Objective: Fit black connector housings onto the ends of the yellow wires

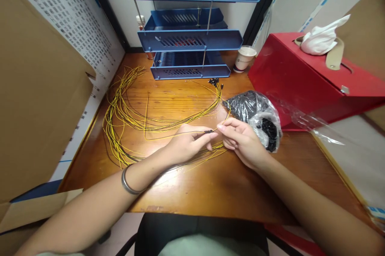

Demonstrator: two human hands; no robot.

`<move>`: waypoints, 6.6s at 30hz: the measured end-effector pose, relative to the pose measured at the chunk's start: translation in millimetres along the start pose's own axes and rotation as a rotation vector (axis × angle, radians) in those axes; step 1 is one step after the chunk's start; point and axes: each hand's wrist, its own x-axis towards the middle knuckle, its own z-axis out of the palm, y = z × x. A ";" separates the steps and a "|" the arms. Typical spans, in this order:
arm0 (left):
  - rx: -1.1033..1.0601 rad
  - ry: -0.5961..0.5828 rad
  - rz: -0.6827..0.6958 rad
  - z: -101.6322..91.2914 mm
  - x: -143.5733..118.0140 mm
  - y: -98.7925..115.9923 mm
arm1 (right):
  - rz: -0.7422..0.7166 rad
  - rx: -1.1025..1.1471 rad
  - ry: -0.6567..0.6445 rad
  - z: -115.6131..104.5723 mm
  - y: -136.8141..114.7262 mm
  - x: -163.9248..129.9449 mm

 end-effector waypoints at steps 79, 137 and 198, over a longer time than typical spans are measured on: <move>-0.028 0.042 -0.111 -0.1 0.0 5.0 | -0.005 0.192 0.049 1.3 -13.0 1.1; -0.044 -0.016 -0.073 -0.4 -0.2 2.6 | -0.173 -0.278 -0.014 -1.5 -0.6 -0.1; 0.002 -0.006 -0.012 -0.9 -0.8 3.8 | -0.103 -0.206 -0.054 -0.7 -1.1 -2.1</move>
